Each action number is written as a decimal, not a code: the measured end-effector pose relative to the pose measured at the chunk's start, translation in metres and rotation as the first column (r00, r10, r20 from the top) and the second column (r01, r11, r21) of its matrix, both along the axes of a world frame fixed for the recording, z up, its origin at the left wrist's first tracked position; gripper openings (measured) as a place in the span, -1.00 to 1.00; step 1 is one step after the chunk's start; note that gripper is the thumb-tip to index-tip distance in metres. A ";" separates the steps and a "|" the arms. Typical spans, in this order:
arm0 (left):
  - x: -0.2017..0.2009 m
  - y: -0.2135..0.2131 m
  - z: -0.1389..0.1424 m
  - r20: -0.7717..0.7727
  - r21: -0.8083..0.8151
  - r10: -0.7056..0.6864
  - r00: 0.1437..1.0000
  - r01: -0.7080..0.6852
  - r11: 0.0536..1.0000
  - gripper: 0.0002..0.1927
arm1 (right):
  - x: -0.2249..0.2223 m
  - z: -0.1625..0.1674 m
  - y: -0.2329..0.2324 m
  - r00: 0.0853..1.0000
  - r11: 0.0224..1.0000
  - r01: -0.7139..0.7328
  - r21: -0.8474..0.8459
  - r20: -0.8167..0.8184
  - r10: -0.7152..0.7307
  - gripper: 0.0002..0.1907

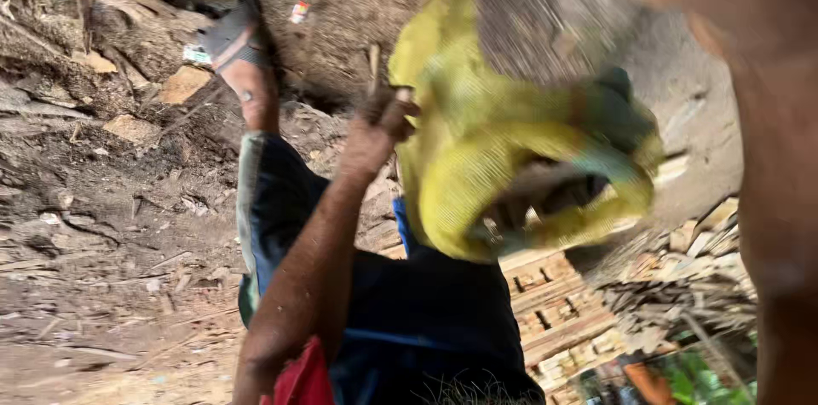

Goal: The person repeatedly picks up pieces of wood from the ground and places them into a yellow mesh bag. The person continues this process, filling the bag with wood pieces.

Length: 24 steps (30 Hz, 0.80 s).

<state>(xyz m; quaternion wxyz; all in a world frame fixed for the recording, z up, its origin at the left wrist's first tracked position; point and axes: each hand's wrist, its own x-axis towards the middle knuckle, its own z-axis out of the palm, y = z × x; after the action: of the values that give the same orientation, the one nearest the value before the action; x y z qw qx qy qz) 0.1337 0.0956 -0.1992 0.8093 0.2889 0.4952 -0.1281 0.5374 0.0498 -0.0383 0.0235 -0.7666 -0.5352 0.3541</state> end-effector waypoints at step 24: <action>-0.007 -0.152 0.186 -0.378 -0.067 0.093 0.921 -0.128 0.990 -0.62 | -0.138 0.142 -0.200 0.872 0.773 0.426 0.471 -0.442 -0.211 -0.04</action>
<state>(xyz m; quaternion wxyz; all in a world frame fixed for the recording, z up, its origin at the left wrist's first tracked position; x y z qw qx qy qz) 0.1268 -0.0566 -0.0130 0.7182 0.1939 0.6496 -0.1571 0.3990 -0.1505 0.1040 0.4041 -0.7275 -0.4599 0.3097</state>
